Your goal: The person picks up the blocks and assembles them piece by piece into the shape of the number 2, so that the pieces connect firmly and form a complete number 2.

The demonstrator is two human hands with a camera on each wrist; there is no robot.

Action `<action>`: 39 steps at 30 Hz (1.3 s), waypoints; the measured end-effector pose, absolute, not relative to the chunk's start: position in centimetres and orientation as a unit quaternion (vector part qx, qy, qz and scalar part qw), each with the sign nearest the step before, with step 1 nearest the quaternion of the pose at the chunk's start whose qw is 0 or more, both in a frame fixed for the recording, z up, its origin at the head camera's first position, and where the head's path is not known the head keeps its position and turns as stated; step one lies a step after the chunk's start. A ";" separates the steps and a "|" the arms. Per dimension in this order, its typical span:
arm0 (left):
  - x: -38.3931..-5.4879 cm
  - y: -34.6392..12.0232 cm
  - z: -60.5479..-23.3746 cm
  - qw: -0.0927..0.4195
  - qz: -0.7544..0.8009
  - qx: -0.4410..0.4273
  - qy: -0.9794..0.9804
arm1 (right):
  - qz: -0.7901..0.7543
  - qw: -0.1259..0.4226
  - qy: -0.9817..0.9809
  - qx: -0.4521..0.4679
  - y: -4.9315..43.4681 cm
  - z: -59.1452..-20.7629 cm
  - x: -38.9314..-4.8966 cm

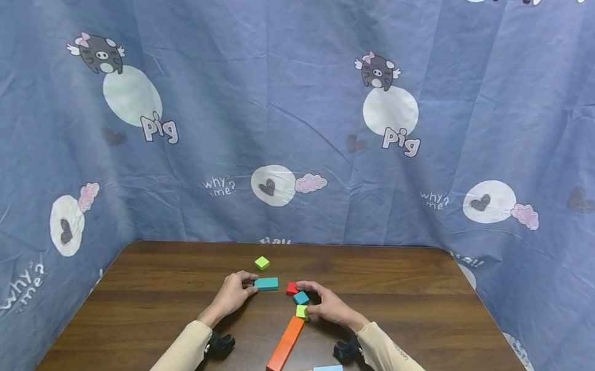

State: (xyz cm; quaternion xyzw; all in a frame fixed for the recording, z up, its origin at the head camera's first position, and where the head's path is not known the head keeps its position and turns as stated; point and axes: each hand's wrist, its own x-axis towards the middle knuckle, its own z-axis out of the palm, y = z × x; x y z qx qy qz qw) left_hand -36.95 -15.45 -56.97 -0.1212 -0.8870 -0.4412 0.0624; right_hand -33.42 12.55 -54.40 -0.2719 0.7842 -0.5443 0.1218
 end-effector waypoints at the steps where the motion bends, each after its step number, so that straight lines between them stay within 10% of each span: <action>1: -36.9 -15.5 -57.0 0.064 -0.442 -0.123 -0.886 | -0.542 0.121 0.786 -0.271 12.6 -54.8 -33.7; 39: -36.0 -15.8 -57.1 0.060 -0.426 -0.185 -0.883 | -0.528 0.127 0.791 -0.282 12.6 -54.0 -33.5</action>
